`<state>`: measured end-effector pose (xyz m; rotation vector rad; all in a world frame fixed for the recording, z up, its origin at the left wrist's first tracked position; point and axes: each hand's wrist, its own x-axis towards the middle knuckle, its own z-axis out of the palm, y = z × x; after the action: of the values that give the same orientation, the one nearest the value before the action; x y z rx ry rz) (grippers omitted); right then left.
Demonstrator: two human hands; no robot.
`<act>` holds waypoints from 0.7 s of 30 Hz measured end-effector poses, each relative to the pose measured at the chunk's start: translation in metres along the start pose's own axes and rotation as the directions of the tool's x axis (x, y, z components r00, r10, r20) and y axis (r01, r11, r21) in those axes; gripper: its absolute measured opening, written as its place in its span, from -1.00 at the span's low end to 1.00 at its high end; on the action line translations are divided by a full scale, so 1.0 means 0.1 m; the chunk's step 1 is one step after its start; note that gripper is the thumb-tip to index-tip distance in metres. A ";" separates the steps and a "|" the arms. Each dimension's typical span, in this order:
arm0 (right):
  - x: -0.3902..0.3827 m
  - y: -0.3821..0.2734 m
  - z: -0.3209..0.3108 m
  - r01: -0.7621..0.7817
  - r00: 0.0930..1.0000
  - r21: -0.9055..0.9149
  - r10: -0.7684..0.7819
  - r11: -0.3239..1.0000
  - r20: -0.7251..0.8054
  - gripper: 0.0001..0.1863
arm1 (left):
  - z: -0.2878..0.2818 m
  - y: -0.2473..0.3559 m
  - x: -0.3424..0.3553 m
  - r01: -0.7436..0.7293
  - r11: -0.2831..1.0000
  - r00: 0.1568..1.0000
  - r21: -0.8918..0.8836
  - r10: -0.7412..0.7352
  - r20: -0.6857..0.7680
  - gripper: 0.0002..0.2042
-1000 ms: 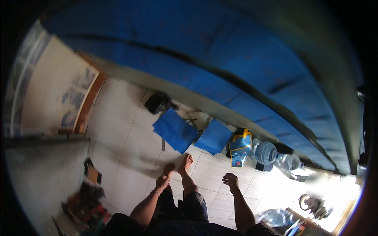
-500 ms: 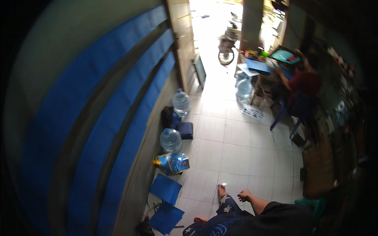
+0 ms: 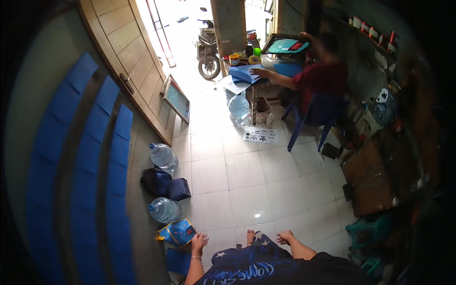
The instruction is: The person repeatedly picks up blue sheets, lifts them to inspect the printed side, and places them on a table. Another person is seen working at a screen printing station nearby. The task involves handling printed sheets in a repetitive loop.
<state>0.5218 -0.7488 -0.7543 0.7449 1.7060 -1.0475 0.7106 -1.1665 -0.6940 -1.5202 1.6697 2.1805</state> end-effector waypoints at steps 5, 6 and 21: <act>0.23 -1.65 -0.31 0.258 0.963 -0.023 -0.259 0.966 -0.076 -0.81 | 1.10 1.19 0.39 -0.201 0.978 0.931 0.049 0.175 0.321 -0.69; 0.26 -1.94 -0.35 0.325 0.940 0.000 -0.323 0.946 -0.105 -0.81 | 1.15 1.23 0.53 -0.157 0.986 0.933 0.051 0.131 0.336 -0.71; 1.45 -3.82 0.24 -0.132 0.989 0.040 0.129 0.990 0.071 -0.76 | 0.34 1.90 3.21 0.470 0.882 0.875 -0.028 -0.470 -0.114 -0.80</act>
<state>0.1591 -0.9377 -0.7763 0.8290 1.5582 -1.0116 0.4188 -1.3883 -0.7714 -1.8469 1.1498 1.8614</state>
